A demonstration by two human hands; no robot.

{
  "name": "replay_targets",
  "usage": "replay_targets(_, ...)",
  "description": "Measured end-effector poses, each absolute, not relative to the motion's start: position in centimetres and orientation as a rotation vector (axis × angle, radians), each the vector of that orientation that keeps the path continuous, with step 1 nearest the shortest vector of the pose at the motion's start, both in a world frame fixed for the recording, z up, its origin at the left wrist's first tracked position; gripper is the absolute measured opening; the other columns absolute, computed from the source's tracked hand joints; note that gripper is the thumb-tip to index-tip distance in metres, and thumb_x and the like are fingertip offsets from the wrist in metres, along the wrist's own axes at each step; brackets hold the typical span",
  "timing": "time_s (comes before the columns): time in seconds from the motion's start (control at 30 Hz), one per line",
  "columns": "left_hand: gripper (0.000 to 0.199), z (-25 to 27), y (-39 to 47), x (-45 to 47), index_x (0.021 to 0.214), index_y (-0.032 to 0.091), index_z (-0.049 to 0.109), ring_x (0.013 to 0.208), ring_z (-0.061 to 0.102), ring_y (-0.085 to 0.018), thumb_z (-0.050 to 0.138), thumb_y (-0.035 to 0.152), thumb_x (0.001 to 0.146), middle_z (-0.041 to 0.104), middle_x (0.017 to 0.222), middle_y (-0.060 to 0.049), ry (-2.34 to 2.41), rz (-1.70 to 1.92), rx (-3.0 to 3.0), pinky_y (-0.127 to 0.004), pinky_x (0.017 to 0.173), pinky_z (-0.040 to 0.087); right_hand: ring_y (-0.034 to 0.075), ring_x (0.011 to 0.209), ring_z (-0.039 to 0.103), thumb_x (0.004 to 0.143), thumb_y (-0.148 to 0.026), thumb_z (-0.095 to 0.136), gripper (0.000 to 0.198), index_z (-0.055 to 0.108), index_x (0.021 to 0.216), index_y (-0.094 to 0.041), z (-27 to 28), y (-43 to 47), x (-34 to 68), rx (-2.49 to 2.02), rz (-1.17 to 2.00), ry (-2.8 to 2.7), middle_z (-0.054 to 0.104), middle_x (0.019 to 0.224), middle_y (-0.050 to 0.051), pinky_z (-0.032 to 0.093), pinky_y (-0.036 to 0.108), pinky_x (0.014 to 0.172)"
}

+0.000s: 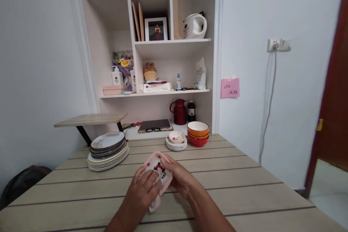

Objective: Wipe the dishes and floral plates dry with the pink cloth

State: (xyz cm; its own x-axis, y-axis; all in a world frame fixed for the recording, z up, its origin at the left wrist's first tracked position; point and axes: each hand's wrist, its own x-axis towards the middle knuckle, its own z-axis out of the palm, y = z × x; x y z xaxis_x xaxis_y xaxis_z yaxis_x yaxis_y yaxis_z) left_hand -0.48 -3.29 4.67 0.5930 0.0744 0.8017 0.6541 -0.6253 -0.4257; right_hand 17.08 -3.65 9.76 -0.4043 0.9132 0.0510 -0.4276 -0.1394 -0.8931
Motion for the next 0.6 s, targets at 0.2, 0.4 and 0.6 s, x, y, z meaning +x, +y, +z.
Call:
replay_targets(0.2, 0.022, 4.2, -2.9, -0.3, 0.104, 0.018, 0.064, 0.100, 0.056, -0.022, 0.047, 0.013, 0.092, 0.066, 0.103, -0.007, -0.681, -1.169, -1.958, -0.045, 0.098, 0.042, 0.020, 0.096, 0.066, 0.076, -0.035, 0.073, 0.055, 0.056, 0.127, -0.023, 8.4, -4.0, 14.1, -0.317, 1.840, -0.893, 0.072, 0.107, 0.009, 0.046, 0.035, 0.090)
replay_targets(0.4, 0.023, 3.8, -2.8, -0.1, 0.112, 0.022, 0.061, 0.101, 0.056, -0.021, 0.051, 0.016, 0.092, 0.064, 0.107, -0.005, -0.663, -1.102, -2.062, -0.043, 0.096, 0.042, 0.018, 0.079, 0.068, 0.074, -0.039, 0.075, 0.036, 0.064, 0.102, -0.020, 7.8, -3.6, 12.8, -0.512, 1.724, -0.759, 0.074, 0.084, 0.005, 0.049, 0.032, 0.080)
replay_targets(0.6, 0.023, 3.9, -2.5, -0.1, 0.109, 0.023, 0.061, 0.103, 0.055, -0.019, 0.064, 0.024, 0.087, 0.063, 0.111, -0.004, -0.622, -0.958, -2.196, -0.034, 0.092, 0.044, 0.016, 0.069, 0.063, 0.075, -0.053, 0.069, 0.041, 0.064, 0.096, -0.018, 8.2, -2.6, 15.2, -0.793, 1.563, -0.883, 0.070, 0.076, 0.002, 0.045, 0.026, 0.061)
